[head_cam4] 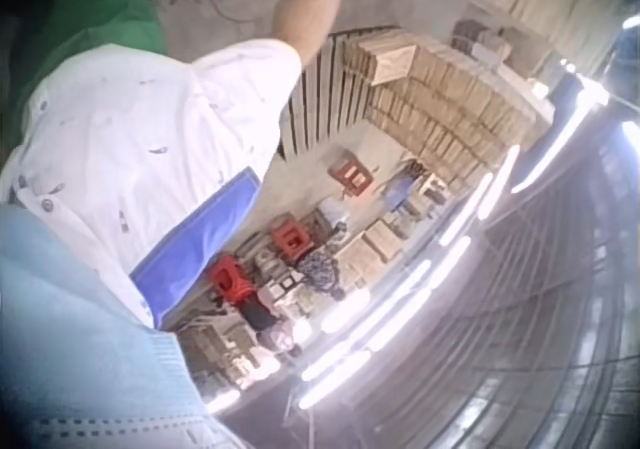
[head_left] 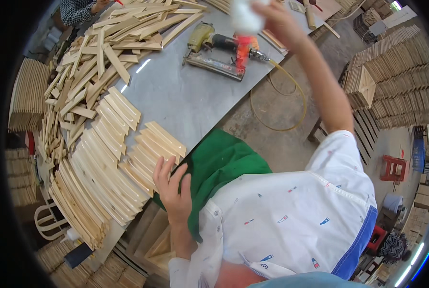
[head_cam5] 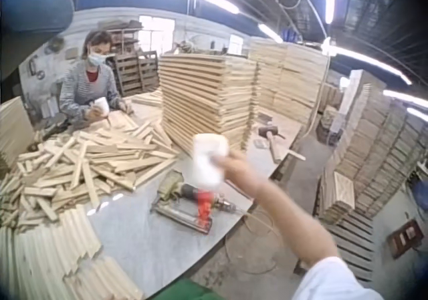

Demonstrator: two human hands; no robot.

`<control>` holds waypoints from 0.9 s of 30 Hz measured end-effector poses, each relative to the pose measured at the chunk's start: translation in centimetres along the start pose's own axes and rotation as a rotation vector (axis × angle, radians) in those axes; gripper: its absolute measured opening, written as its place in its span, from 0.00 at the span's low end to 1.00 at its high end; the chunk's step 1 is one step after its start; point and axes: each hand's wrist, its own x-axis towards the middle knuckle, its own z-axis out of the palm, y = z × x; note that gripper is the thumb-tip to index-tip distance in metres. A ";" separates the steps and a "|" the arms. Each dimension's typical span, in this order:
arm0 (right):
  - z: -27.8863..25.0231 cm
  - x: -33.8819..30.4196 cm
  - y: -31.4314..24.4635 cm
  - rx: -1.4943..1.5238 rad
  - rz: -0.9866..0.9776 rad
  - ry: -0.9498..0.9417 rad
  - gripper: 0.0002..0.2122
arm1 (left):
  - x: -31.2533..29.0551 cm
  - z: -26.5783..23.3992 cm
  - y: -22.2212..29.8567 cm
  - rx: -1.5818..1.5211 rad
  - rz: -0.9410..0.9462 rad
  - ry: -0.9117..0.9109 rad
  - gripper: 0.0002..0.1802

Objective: Assembling and gluing wooden frames in a woodworking workshop.

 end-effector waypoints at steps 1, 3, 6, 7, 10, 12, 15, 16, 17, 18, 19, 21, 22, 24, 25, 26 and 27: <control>-4.2 0.3 -0.5 0.014 0.035 0.033 0.19 | -0.2 0.1 0.2 -0.062 -0.023 0.000 0.14; -6.6 -1.3 -4.8 -0.528 0.014 0.299 0.18 | -0.5 0.3 0.2 -0.166 -0.093 0.009 0.14; -14.6 0.6 -5.8 -0.728 0.143 0.210 0.25 | -0.1 -0.1 1.0 -0.159 -0.105 -0.001 0.14; -17.0 1.7 -5.4 -1.250 0.168 0.195 0.23 | 0.2 0.0 1.2 -0.158 -0.107 -0.005 0.14; -21.5 3.9 -1.8 -1.982 0.185 0.155 0.16 | 0.7 0.2 0.9 -0.160 -0.127 0.030 0.14; -21.0 5.5 0.3 -2.272 0.155 0.123 0.12 | 1.0 0.4 1.1 -0.141 -0.146 0.070 0.14; -19.1 6.6 0.4 -2.340 0.015 0.090 0.12 | 1.9 0.2 1.7 -0.103 -0.161 0.068 0.14; -19.4 7.0 0.3 -2.330 -0.024 0.067 0.12 | 2.1 0.3 1.8 -0.095 -0.160 0.085 0.14; -19.8 7.3 0.0 -2.320 -0.060 0.047 0.12 | 2.3 0.6 2.0 -0.114 -0.169 0.084 0.14; -19.8 7.4 -0.1 -2.309 -0.094 0.023 0.12 | 2.4 0.8 2.1 -0.132 -0.181 0.081 0.13; -19.8 7.4 -0.2 -2.300 -0.124 0.002 0.12 | 2.5 0.9 2.1 -0.154 -0.190 0.077 0.13; -16.4 7.3 -2.8 -2.073 -0.081 0.186 0.12 | 2.2 1.0 2.2 -0.149 -0.194 0.080 0.13; -14.9 7.1 -4.6 -1.838 -0.025 0.349 0.12 | 2.1 1.0 2.3 -0.151 -0.198 0.072 0.13; -13.2 7.0 -8.1 -1.653 -0.211 0.649 0.12 | 2.2 1.3 2.3 -0.148 -0.211 0.088 0.13; -13.3 7.6 -10.0 -1.475 -0.414 0.711 0.12 | 2.5 1.4 2.2 -0.145 -0.186 0.082 0.13; -13.4 7.8 -12.0 -1.292 -0.593 0.762 0.12 | 2.5 1.5 2.0 -0.148 -0.163 0.065 0.13; -13.1 9.0 -14.2 -1.152 -0.781 0.744 0.13 | 2.5 1.6 1.9 -0.147 -0.147 0.048 0.13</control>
